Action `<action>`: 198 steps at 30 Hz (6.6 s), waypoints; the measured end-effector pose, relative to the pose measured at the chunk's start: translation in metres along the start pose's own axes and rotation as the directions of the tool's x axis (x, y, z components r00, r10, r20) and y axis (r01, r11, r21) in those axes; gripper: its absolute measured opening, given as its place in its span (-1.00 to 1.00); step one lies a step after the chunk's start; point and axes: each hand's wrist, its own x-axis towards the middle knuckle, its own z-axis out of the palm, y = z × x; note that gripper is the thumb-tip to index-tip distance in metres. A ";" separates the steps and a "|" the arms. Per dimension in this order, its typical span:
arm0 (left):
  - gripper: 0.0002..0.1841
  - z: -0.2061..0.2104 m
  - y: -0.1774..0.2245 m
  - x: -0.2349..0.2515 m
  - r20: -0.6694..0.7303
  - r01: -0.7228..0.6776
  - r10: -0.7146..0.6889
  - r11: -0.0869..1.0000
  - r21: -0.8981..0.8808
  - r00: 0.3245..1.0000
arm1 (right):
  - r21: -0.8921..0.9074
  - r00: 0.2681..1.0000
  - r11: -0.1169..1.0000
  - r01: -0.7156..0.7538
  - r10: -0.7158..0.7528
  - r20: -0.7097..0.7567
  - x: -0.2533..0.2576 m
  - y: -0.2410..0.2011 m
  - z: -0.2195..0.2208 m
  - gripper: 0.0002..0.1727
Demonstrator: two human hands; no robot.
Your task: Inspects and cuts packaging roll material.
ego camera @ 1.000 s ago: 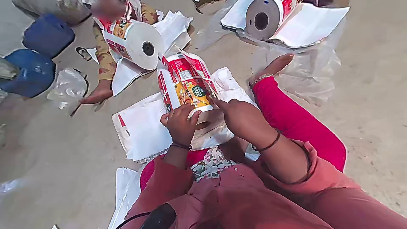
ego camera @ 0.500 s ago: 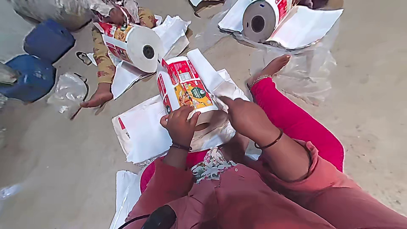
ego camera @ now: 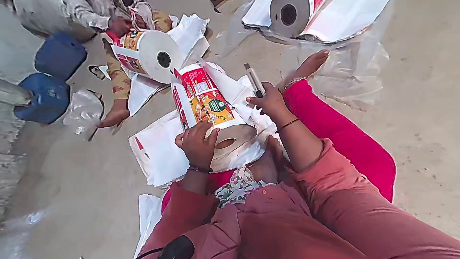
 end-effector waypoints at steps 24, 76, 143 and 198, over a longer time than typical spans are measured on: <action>-0.50 -0.006 0.001 0.004 0.100 -0.086 0.093 0.994 -0.072 0.991 | 0.009 0.959 0.998 0.069 -0.064 -0.277 0.008 0.033 -0.022 -0.19; -0.50 0.013 -0.028 -0.039 0.060 0.060 -0.062 0.998 0.027 0.996 | -0.451 0.921 0.803 0.389 -0.358 0.156 -0.021 -0.010 -0.028 -0.53; -0.46 -0.012 -0.059 -0.056 0.265 0.329 -0.342 0.940 0.096 0.901 | -0.507 0.909 0.858 0.085 -0.275 -0.312 0.005 -0.001 -0.083 -0.47; -0.48 0.013 -0.079 -0.076 0.108 0.287 -0.277 0.954 -0.090 0.955 | -0.338 0.836 0.781 0.526 -0.403 0.372 -0.025 0.005 0.031 -0.58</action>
